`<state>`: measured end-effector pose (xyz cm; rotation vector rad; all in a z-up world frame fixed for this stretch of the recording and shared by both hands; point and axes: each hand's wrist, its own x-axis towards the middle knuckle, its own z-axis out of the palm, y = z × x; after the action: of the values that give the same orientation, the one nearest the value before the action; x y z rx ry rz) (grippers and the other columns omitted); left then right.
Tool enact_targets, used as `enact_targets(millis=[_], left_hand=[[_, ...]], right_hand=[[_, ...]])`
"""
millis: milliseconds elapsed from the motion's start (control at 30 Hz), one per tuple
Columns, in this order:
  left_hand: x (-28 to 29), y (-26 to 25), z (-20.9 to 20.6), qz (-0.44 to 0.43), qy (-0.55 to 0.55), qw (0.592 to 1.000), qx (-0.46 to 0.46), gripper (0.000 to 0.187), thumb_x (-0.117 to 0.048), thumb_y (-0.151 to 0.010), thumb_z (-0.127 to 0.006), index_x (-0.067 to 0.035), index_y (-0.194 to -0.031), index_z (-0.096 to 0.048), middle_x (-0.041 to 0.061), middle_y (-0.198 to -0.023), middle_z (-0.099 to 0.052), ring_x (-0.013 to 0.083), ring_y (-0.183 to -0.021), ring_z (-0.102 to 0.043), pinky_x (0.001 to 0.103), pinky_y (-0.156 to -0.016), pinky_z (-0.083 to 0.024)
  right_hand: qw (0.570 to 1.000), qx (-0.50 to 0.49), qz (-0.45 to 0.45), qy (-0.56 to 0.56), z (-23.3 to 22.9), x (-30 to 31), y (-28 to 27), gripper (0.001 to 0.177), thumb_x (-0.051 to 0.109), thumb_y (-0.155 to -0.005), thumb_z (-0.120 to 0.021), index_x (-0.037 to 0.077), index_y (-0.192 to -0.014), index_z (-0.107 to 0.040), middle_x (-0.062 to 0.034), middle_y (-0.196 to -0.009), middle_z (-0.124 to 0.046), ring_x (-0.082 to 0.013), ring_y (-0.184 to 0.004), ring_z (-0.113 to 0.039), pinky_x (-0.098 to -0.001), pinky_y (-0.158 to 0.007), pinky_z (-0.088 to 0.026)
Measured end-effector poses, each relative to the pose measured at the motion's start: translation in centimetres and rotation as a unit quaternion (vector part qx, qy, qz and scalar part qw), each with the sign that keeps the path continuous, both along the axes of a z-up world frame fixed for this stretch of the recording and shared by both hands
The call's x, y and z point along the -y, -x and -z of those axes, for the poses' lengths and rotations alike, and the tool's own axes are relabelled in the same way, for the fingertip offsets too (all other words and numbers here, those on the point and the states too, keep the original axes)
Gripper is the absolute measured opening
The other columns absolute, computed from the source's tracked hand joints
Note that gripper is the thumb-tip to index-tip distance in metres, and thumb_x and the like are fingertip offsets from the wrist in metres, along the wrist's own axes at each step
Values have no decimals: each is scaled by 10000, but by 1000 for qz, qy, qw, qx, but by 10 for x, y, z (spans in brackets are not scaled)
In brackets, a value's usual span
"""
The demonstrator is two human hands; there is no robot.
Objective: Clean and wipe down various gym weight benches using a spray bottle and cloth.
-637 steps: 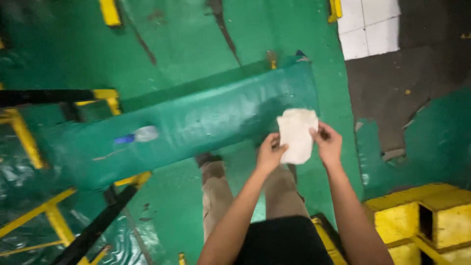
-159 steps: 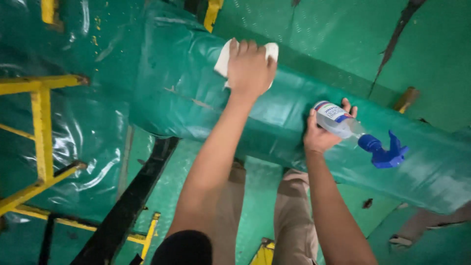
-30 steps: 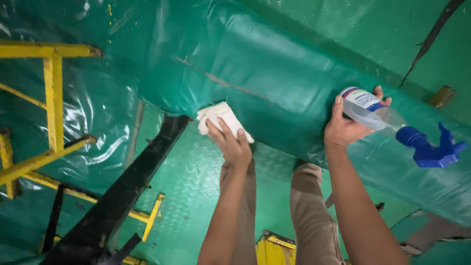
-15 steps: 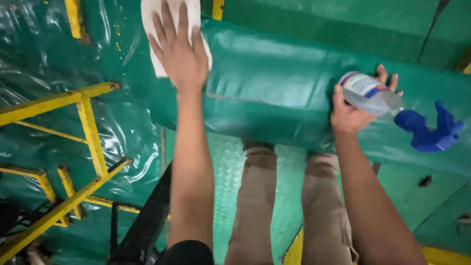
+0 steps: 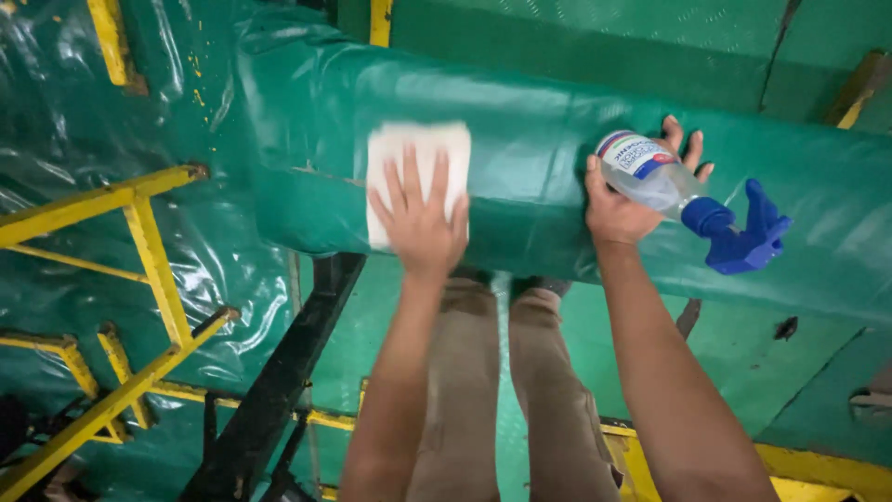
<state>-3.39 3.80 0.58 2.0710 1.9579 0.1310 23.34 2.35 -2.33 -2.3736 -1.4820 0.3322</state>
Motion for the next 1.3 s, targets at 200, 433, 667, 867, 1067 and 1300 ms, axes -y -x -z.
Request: enact_targets(millis=[200, 433, 667, 867, 1067, 1300], left_hand=[[-141, -26, 6, 68, 54, 996, -24, 550, -451, -1056, -553, -255, -1564, -473, 56, -1653, -363, 349, -1564, -301, 616, -1298, -159], [-87, -26, -19, 98, 90, 991, -27, 546, -365, -1041, -543, -203, -1557, -469, 47, -1643, -379, 329, -1556, -308, 580, -1305, -153], [116, -2, 18, 58, 34, 996, 60, 640, -383, -1028, -558, -195, -1614, -382, 167, -1689, -284, 460, -1562, -227, 689, -1258, -133], [47, -31, -2, 66, 25, 997, 38, 649, -491, -1042, -537, -245, -1616, -363, 123, -1698, -243, 430, -1568, -213, 689, -1244, -138], [-31, -86, -3, 87, -4, 996, 6, 652, -527, -1060, -528, -274, -1629, -334, 67, -1714, -230, 360, -1598, -206, 651, -1285, -147], [57, -109, 0, 89, -12, 918, 386, 904, -488, -889, -623, -94, -1602, -232, 141, -1712, -207, 422, -1563, -163, 600, -1293, -131]], right_hand=[[999, 10, 20, 48, -11, -7, 6, 770, 632, -887, -798, 79, -1373, -574, -71, -1583, -480, -401, -1551, -244, -620, -1262, -50], [999, -23, 37, 5, -8, -5, 6, 929, 591, -863, -839, 47, -1519, -469, -75, -1556, -501, -374, -1548, -245, -610, -1273, -37], [999, -25, 26, -37, 2, 9, 4, 894, 467, -865, -946, 72, -1516, -477, -78, -1580, -518, -371, -1554, -287, -578, -1296, -36], [926, -283, 67, -242, 33, 57, -42, 977, 75, -915, -1012, 65, -1608, -323, -125, -1634, -436, -284, -1526, -426, -452, -1342, -332], [908, -299, 154, -251, 22, 122, -78, 914, -71, -905, -939, 38, -1604, -360, -118, -1567, -460, -243, -1404, -510, -413, -1256, -459], [934, -342, 60, -80, -68, 18, 85, 713, 243, -854, -940, 64, -1406, -525, -79, -1355, -626, -228, -1272, -634, -393, -1125, -534]])
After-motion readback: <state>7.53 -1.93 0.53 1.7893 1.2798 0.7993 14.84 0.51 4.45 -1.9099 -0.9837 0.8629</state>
